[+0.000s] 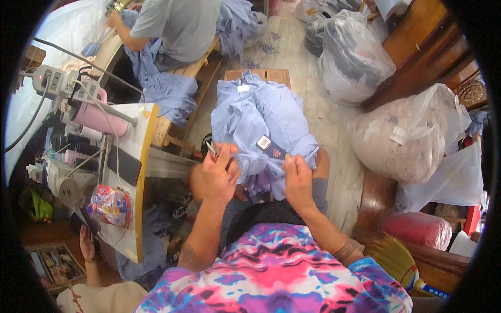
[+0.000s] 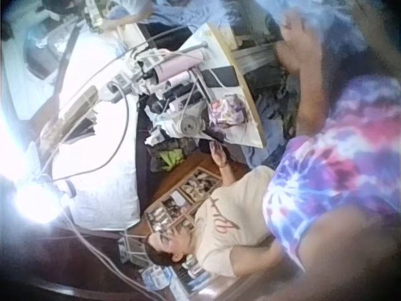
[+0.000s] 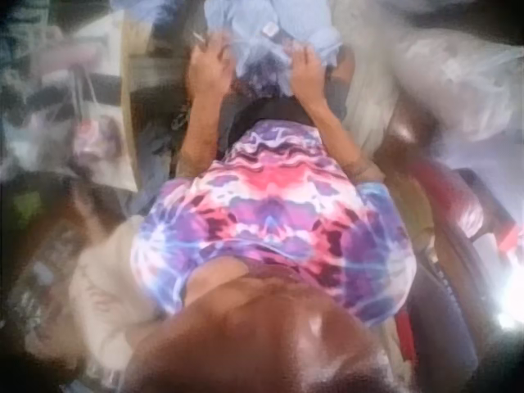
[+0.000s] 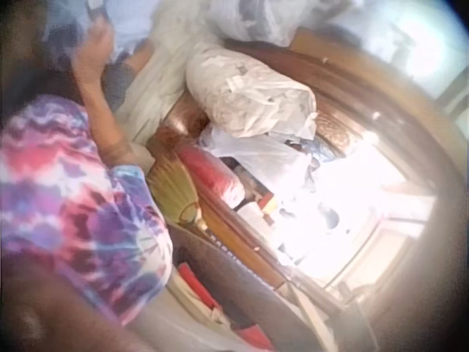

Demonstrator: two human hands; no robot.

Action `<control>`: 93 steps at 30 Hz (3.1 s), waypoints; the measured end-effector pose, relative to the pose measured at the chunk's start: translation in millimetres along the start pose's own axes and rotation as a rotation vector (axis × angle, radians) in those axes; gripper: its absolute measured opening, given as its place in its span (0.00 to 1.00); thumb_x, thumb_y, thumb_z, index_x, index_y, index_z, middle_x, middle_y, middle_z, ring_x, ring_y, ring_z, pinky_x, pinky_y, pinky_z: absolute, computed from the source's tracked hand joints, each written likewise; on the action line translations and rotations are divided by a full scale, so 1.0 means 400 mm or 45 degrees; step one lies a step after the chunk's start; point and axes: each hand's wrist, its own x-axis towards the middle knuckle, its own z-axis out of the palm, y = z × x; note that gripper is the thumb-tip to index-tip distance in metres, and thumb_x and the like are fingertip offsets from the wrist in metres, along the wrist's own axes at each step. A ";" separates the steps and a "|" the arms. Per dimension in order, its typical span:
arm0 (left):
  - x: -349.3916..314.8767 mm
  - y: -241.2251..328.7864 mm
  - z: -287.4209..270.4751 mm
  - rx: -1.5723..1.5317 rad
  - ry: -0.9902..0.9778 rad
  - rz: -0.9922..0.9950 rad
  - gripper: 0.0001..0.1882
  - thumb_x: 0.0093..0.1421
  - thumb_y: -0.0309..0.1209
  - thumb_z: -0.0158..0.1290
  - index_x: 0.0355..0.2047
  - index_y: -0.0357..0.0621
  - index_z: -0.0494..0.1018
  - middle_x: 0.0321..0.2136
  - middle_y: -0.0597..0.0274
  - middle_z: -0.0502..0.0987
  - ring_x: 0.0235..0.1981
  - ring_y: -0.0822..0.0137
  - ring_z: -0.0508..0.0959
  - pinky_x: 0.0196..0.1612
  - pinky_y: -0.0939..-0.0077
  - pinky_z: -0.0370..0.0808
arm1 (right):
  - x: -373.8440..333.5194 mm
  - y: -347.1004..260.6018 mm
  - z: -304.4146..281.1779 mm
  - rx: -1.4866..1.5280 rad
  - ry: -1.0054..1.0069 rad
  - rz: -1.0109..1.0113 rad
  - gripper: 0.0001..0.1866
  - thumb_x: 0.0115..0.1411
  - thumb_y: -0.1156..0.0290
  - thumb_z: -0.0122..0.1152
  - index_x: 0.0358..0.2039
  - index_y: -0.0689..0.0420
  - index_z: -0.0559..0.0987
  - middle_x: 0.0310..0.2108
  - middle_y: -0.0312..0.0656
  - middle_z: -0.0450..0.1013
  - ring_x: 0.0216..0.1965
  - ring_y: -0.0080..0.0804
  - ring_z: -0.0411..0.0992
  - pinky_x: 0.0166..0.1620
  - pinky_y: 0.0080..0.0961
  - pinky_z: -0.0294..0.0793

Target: The person uses small snips to trim loose threads from a light blue shirt, measures the shirt with a tape measure, and then handles a plastic fastener by hand.

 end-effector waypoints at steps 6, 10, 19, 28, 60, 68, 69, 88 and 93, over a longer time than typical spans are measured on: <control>-0.033 0.002 -0.008 0.210 -0.039 -0.107 0.09 0.73 0.37 0.53 0.38 0.47 0.69 0.27 0.67 0.73 0.13 0.81 0.60 0.13 0.84 0.55 | 0.010 0.052 -0.008 -0.002 -0.063 -0.135 0.14 0.75 0.64 0.51 0.33 0.59 0.73 0.24 0.34 0.68 0.26 0.22 0.62 0.32 0.27 0.66; 0.016 0.016 -0.076 0.079 -0.020 -0.057 0.08 0.73 0.37 0.53 0.37 0.51 0.68 0.28 0.67 0.74 0.13 0.79 0.63 0.14 0.83 0.57 | 0.040 0.086 -0.093 0.218 0.083 0.041 0.14 0.76 0.62 0.49 0.37 0.57 0.73 0.31 0.36 0.71 0.32 0.26 0.69 0.36 0.28 0.70; 0.027 0.015 -0.055 0.006 0.001 -0.133 0.11 0.74 0.39 0.52 0.36 0.51 0.67 0.23 0.70 0.66 0.14 0.78 0.60 0.14 0.82 0.57 | 0.086 -0.068 -0.056 1.413 -0.108 0.284 0.15 0.78 0.59 0.44 0.32 0.50 0.67 0.21 0.30 0.60 0.25 0.23 0.63 0.40 0.34 0.72; 0.097 0.073 -0.158 -0.016 0.033 0.235 0.13 0.73 0.38 0.53 0.31 0.53 0.65 0.20 0.76 0.61 0.13 0.82 0.59 0.13 0.84 0.56 | 0.115 0.025 -0.170 1.214 0.216 0.219 0.16 0.77 0.58 0.47 0.31 0.48 0.65 0.20 0.27 0.54 0.19 0.19 0.50 0.25 0.22 0.52; 0.178 0.085 -0.772 -0.179 0.952 0.419 0.15 0.72 0.44 0.53 0.32 0.53 0.63 0.20 0.70 0.61 0.14 0.74 0.59 0.13 0.79 0.54 | 0.252 0.232 -0.819 0.794 1.108 0.071 0.12 0.73 0.65 0.49 0.29 0.47 0.68 0.19 0.26 0.56 0.17 0.19 0.54 0.21 0.22 0.52; 0.210 0.053 -0.777 -0.061 1.184 0.377 0.19 0.74 0.43 0.50 0.30 0.45 0.62 0.21 0.67 0.62 0.13 0.72 0.58 0.14 0.75 0.55 | 0.287 0.117 -0.786 0.591 1.187 0.014 0.18 0.75 0.60 0.45 0.25 0.48 0.64 0.17 0.28 0.55 0.15 0.21 0.50 0.18 0.24 0.51; 0.204 0.048 -0.781 -0.046 1.213 0.331 0.18 0.74 0.42 0.50 0.30 0.45 0.62 0.21 0.66 0.62 0.13 0.72 0.57 0.14 0.75 0.54 | 0.289 0.135 -0.813 0.616 1.192 0.029 0.19 0.75 0.59 0.45 0.24 0.47 0.64 0.17 0.28 0.55 0.15 0.22 0.50 0.18 0.24 0.52; 0.005 -0.202 -0.261 1.544 -0.433 0.538 0.12 0.61 0.31 0.62 0.44 0.43 0.81 0.43 0.56 0.82 0.39 0.56 0.83 0.43 0.66 0.79 | 0.041 0.146 -0.108 -1.187 -0.633 -0.279 0.19 0.50 0.64 0.77 0.42 0.52 0.82 0.40 0.45 0.76 0.47 0.50 0.75 0.49 0.43 0.75; 0.006 -0.216 -0.255 1.778 -0.639 0.383 0.13 0.60 0.32 0.63 0.45 0.46 0.80 0.38 0.57 0.80 0.36 0.51 0.81 0.40 0.60 0.78 | 0.048 0.178 -0.107 -1.262 -0.640 -0.236 0.12 0.54 0.64 0.73 0.35 0.53 0.82 0.35 0.46 0.78 0.45 0.51 0.76 0.46 0.44 0.76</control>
